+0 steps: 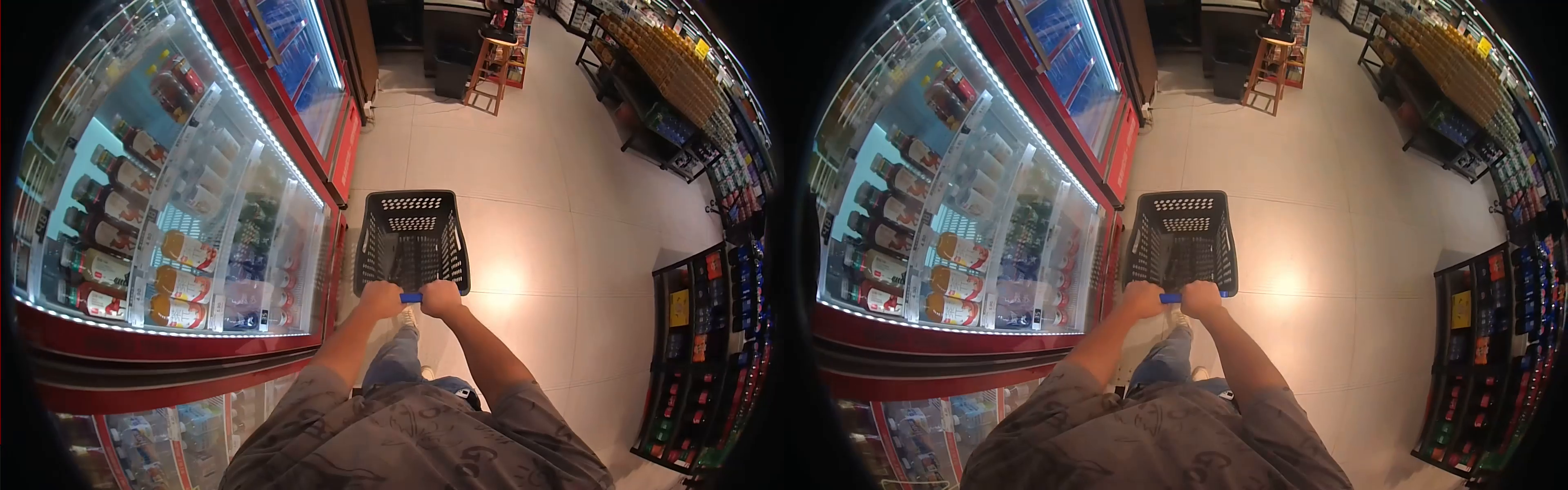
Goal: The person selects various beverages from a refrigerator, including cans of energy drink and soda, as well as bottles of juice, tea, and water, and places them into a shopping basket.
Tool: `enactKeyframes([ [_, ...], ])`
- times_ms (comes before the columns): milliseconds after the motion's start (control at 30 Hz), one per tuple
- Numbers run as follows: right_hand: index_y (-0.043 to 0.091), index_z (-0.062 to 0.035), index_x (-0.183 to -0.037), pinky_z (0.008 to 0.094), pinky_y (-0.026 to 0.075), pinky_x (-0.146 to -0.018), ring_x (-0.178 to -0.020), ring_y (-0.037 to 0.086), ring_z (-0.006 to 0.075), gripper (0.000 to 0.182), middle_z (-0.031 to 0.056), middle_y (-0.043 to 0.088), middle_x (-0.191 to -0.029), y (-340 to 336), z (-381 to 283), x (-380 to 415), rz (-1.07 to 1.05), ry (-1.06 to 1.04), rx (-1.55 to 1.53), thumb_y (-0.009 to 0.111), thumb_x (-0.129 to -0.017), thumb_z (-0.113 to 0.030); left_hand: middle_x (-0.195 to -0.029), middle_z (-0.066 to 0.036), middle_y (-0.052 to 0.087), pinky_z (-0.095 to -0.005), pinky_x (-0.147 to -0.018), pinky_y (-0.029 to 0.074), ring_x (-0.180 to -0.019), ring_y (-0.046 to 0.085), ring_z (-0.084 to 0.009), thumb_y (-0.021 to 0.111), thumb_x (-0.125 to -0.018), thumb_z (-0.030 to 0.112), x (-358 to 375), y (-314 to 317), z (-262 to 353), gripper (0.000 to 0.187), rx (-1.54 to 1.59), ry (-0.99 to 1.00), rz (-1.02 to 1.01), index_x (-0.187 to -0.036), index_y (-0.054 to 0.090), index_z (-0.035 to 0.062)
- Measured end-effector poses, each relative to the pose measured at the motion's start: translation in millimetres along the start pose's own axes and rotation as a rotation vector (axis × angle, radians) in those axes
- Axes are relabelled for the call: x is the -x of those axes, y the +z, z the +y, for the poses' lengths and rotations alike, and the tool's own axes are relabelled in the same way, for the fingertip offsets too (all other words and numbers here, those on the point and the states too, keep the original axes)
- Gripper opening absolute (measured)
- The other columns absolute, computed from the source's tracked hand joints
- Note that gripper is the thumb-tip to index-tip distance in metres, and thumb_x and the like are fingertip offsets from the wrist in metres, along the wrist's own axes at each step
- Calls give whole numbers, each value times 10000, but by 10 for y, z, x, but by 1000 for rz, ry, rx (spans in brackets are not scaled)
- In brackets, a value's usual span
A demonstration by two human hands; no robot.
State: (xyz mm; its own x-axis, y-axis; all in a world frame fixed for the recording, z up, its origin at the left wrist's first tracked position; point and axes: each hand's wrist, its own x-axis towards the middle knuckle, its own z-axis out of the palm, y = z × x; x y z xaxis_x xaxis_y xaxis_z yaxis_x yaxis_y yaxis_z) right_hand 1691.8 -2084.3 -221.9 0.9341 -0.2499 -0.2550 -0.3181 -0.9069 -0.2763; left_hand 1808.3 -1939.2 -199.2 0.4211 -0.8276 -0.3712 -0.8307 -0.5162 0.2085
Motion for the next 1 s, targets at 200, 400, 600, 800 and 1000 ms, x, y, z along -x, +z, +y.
enactKeyframes([
  [200, 766, -187, -886, 430, 562, -738, -839, 711, 302, 214, 127, 722, -842, -509, 199, -903, -67, 49, 4, 593, -760, -185, -866, -107, 729, -438, -748, 554, -845, 705, -310, 641, -769, 374, -901, -433, -430, 267, 18, 53, -9, -871, 759, 157],
  [400, 758, -175, -893, 433, 562, -742, -840, 712, 306, 211, 130, 722, -844, -826, 487, -1729, -89, 57, 19, 582, -776, -179, -863, -104, 731, -430, -765, 551, -851, 704, -303, 655, -766, 351, -1705, -863, -770, 253, 58, 66, -50, -897, 765, 165],
  [600, 749, -158, -849, 447, 554, -663, -720, 695, 325, 188, 138, 696, -742, -839, 899, -2360, -5, -52, 13, 598, -745, -198, -848, -104, 731, -423, -763, 552, -834, 708, -298, 661, -756, 342, -2269, -1140, -905, 242, 80, 13, -68, -887, 770, 171],
  [800, 733, -152, -805, 462, 549, -642, -682, 686, 337, 156, 140, 684, -705, -983, 1192, -2690, -62, -190, -45, 612, -728, -213, -831, -122, 727, -427, -747, 550, -805, 708, -303, 673, -725, 328, -2496, -1326, -855, 229, 135, -82, -71, -837, 767, 152],
  [1000, 727, -122, -801, 472, 545, -620, -658, 680, 348, 151, 156, 677, -692, -1159, 1668, -3048, -144, -432, -83, 606, -732, -179, -789, -127, 715, -432, -692, 537, -769, 704, -305, 665, -711, 324, -2819, -1202, -625, 216, 202, -256, 4, -798, 756, 148],
])
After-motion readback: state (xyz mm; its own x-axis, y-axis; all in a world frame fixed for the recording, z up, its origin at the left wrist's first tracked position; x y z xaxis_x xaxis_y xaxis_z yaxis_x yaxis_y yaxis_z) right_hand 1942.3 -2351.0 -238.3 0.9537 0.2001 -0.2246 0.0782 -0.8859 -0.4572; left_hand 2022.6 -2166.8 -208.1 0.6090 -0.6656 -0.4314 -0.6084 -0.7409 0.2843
